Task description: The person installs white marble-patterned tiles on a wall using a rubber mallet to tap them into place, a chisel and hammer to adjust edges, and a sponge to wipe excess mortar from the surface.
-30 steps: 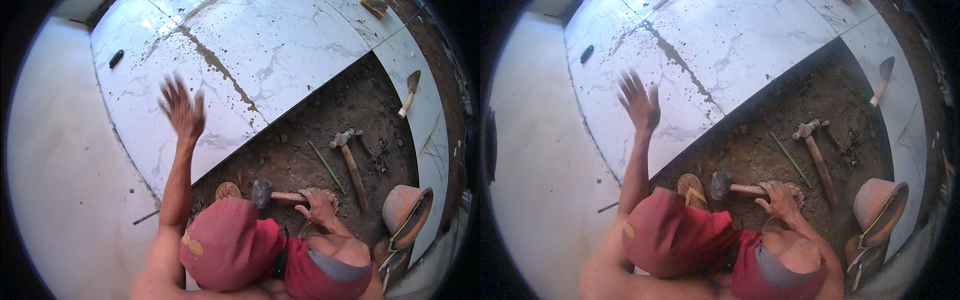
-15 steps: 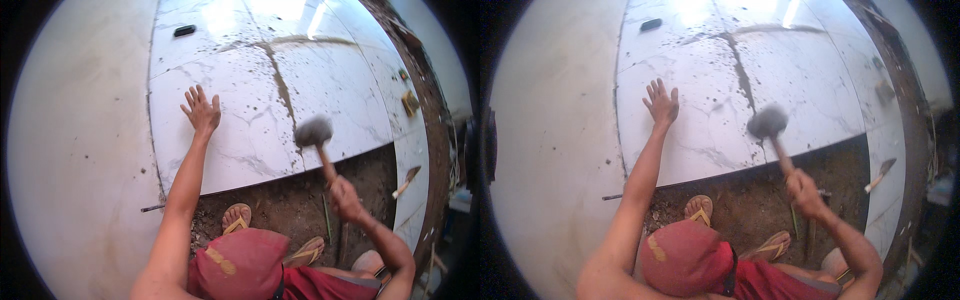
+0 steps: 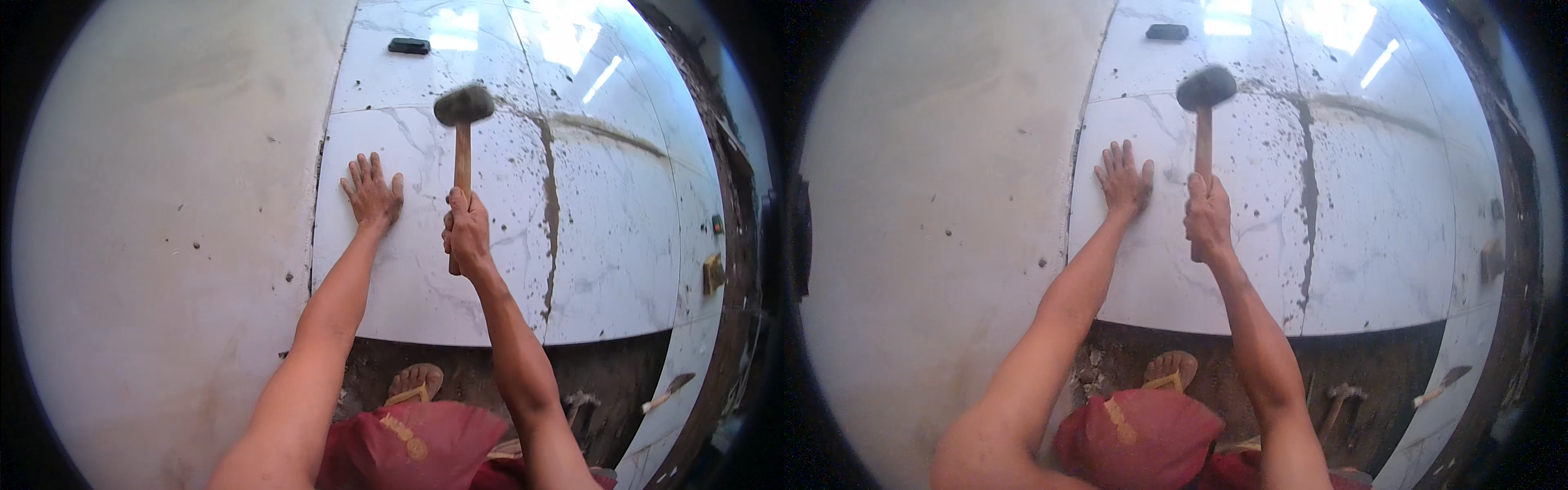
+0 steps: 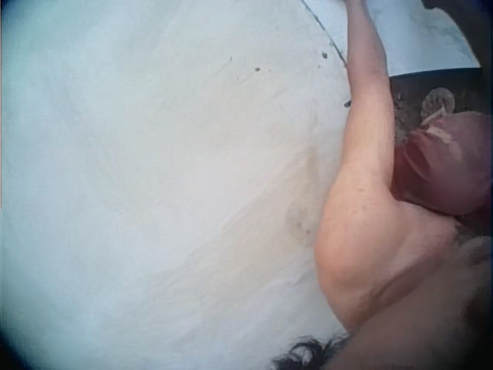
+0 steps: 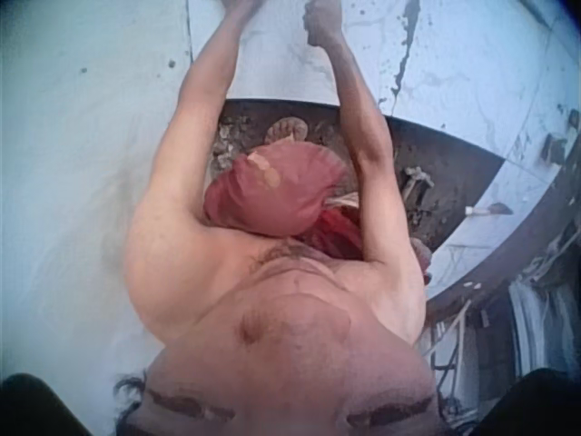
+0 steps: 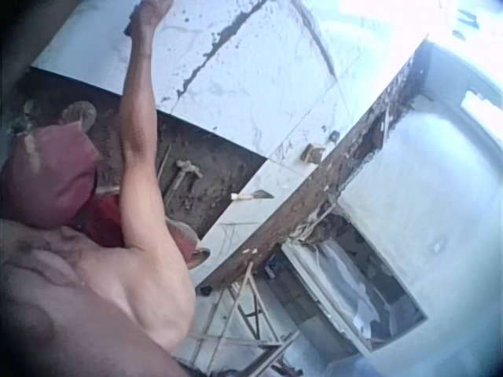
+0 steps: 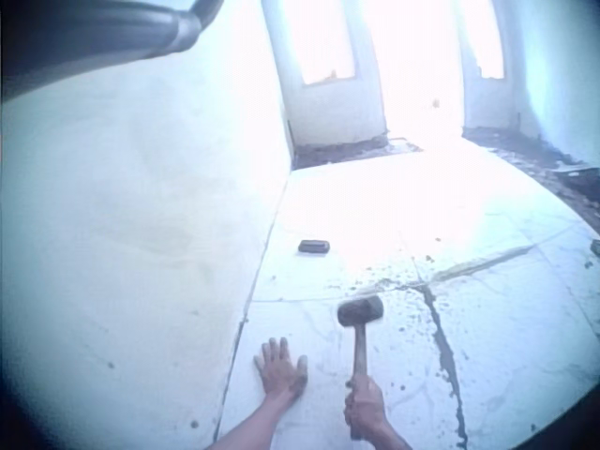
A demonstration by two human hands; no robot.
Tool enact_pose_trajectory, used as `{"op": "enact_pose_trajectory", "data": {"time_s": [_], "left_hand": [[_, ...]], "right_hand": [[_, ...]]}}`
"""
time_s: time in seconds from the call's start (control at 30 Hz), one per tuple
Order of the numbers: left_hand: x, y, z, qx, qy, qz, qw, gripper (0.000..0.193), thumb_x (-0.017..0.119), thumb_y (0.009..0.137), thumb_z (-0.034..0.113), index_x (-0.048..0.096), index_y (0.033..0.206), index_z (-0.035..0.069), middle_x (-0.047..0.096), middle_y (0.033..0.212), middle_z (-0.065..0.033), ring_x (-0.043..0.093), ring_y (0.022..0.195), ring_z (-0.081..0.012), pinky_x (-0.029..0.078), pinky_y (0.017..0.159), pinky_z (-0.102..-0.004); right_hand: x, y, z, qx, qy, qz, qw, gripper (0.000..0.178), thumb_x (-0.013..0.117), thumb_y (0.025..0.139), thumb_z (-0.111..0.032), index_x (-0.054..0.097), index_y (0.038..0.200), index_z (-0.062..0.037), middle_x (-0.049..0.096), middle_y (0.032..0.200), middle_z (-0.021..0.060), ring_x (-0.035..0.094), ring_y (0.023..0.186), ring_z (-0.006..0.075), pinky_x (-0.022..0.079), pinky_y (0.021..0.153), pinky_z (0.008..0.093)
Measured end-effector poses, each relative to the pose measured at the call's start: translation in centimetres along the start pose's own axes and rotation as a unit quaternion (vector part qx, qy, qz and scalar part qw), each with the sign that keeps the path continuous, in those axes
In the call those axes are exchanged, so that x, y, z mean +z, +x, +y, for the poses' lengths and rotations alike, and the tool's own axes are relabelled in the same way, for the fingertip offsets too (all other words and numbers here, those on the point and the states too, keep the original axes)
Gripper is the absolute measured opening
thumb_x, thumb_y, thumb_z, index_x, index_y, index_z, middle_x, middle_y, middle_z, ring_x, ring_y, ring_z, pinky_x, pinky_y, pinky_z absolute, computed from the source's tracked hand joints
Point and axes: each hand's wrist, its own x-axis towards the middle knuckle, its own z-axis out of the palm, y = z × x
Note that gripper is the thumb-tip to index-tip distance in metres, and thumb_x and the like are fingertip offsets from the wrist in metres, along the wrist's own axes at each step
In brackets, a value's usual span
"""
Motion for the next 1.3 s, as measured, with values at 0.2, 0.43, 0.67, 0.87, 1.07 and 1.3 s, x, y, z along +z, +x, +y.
{"op": "enact_pose_trajectory", "data": {"time_s": [0.2,0.43,0.67,0.87,1.07,1.3], "left_hand": [[0.3,-0.2,-1.0,0.014,0.004,0.013,1.000,0.072,0.037,0.092,0.049,0.021,0.147,0.005,0.017,0.153,-0.0183,0.010,0.142,-0.0352,0.004,0.114,-0.0536],[-0.2,-0.1,-0.4,0.018,-0.016,0.011,1.000,0.072,0.041,0.091,0.047,0.022,0.146,0.003,0.017,0.153,-0.0197,0.011,0.142,-0.0355,0.004,0.114,-0.0537],[-0.6,1.3,-0.6,0.005,0.003,-0.035,0.999,0.077,0.044,0.089,0.050,0.020,0.147,0.007,0.014,0.154,-0.0183,0.010,0.142,-0.0357,0.008,0.112,-0.0571],[-2.4,2.3,-2.1,-0.017,0.028,-0.127,0.991,0.086,0.053,0.085,0.052,0.015,0.149,0.010,0.012,0.154,-0.0174,0.010,0.142,-0.0351,0.014,0.110,-0.0594],[-2.7,4.3,-1.0,0.036,0.025,-0.203,0.978,0.095,0.067,0.078,0.046,0.017,0.148,0.007,0.012,0.154,-0.0183,0.015,0.141,-0.0379,0.023,0.110,-0.0543],[-2.5,5.7,0.2,0.206,0.021,-0.214,0.955,0.113,0.079,0.062,0.051,0.022,0.145,-0.001,0.015,0.151,-0.0268,0.017,0.138,-0.0467,0.027,0.112,-0.0428]], "right_hand": [[4.6,-0.4,-8.1,-0.385,-0.081,0.045,0.918,0.027,0.052,0.094,-0.023,0.041,0.104,-0.0012,0.053,0.066,0.0139,0.054,0.053,0.0236,0.042,0.049,0.0365],[2.3,2.2,-1.2,-0.179,-0.372,-0.010,0.911,0.029,0.052,0.093,-0.026,0.042,0.109,-0.0036,0.061,0.078,0.0282,0.060,0.073,0.0478,0.045,0.059,0.0518],[1.8,2.9,-1.4,-0.202,-0.352,0.021,0.914,0.031,0.050,0.094,-0.029,0.038,0.109,-0.0053,0.063,0.079,0.0259,0.060,0.076,0.0475,0.047,0.064,0.0538],[2.3,-1.2,-4.4,-0.206,-0.320,0.033,0.924,0.029,0.048,0.095,-0.032,0.039,0.110,-0.0090,0.062,0.075,0.0256,0.060,0.076,0.0483,0.046,0.065,0.0554],[-5.2,-0.8,1.0,-0.056,-0.431,0.048,0.899,0.030,0.049,0.094,-0.032,0.042,0.112,-0.0091,0.064,0.081,0.0249,0.061,0.079,0.0478,0.047,0.070,0.0540],[-1.4,-6.7,-8.8,-0.398,-0.189,0.085,0.894,0.038,0.053,0.092,-0.023,0.035,0.124,-0.0107,0.062,0.083,0.0250,0.061,0.077,0.0455,0.049,0.066,0.0507]]}}
